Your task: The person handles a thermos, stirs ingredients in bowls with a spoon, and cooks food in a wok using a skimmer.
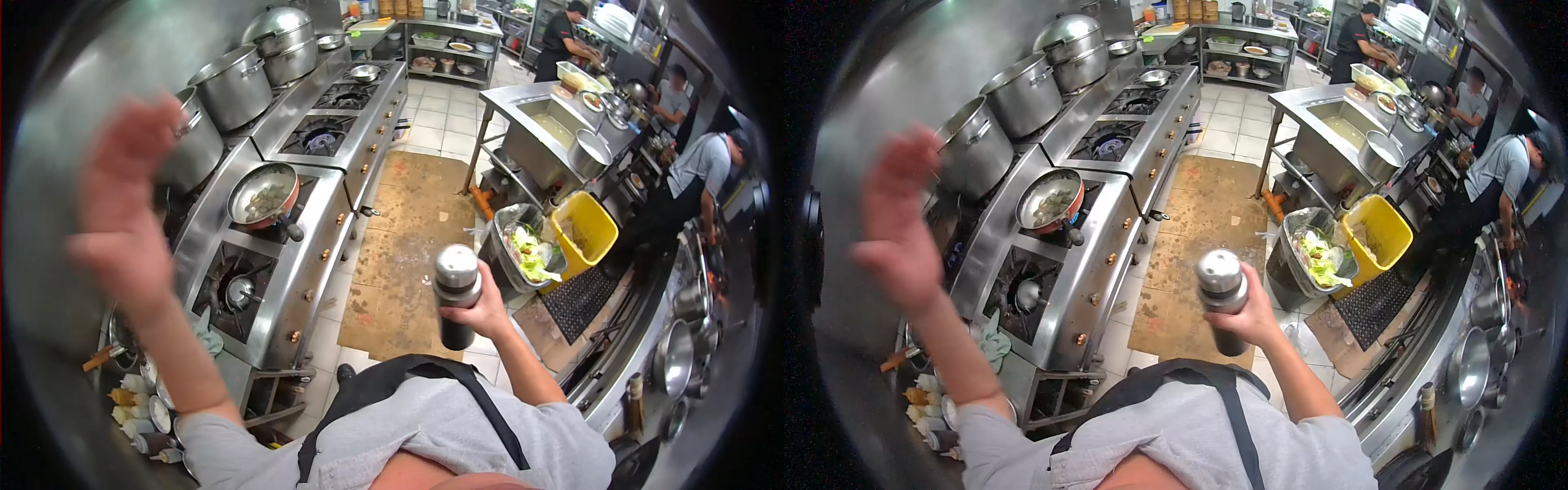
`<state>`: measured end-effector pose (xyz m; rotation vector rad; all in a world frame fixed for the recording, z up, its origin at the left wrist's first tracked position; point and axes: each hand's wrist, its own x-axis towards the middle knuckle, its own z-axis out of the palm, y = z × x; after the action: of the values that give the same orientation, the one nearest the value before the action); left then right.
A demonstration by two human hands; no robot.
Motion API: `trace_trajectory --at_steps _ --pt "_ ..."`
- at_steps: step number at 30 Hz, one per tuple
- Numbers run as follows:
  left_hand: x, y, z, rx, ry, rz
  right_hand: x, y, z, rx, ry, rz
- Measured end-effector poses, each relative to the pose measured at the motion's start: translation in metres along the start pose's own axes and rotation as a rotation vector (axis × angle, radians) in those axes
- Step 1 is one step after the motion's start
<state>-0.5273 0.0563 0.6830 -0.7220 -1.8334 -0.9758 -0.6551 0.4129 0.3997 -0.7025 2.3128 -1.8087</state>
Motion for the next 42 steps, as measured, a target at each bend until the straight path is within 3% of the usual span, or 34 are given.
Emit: trace_trajectory --at_steps 1,3,6,15,20,33,37,42 --pt "0.030 0.032 0.006 -0.271 0.102 -0.011 -0.005 0.011 -0.005 -0.063 0.035 0.004" --pt "0.076 0.079 0.009 -0.018 0.054 0.159 -0.014 0.022 -0.009 -0.065 0.075 0.039" --pt "0.060 0.067 -0.002 0.004 0.111 0.140 -0.022 0.028 -0.016 -0.161 0.068 0.066" --pt "0.054 0.051 0.008 0.026 0.131 0.159 -0.030 0.031 -0.007 -0.011 0.004 0.164" --pt "0.059 0.048 0.013 0.046 0.135 0.217 -0.030 0.039 -0.002 -0.075 0.027 0.120" --pt "0.063 0.070 -0.007 0.142 -0.001 0.185 -0.030 0.032 0.009 0.005 -0.075 0.141" --pt "0.061 0.069 -0.002 0.185 0.097 0.312 -0.034 0.047 0.011 -0.119 -0.013 0.076" --pt "0.070 0.067 0.003 0.233 0.185 0.519 -0.035 0.038 0.014 0.005 -0.041 0.117"
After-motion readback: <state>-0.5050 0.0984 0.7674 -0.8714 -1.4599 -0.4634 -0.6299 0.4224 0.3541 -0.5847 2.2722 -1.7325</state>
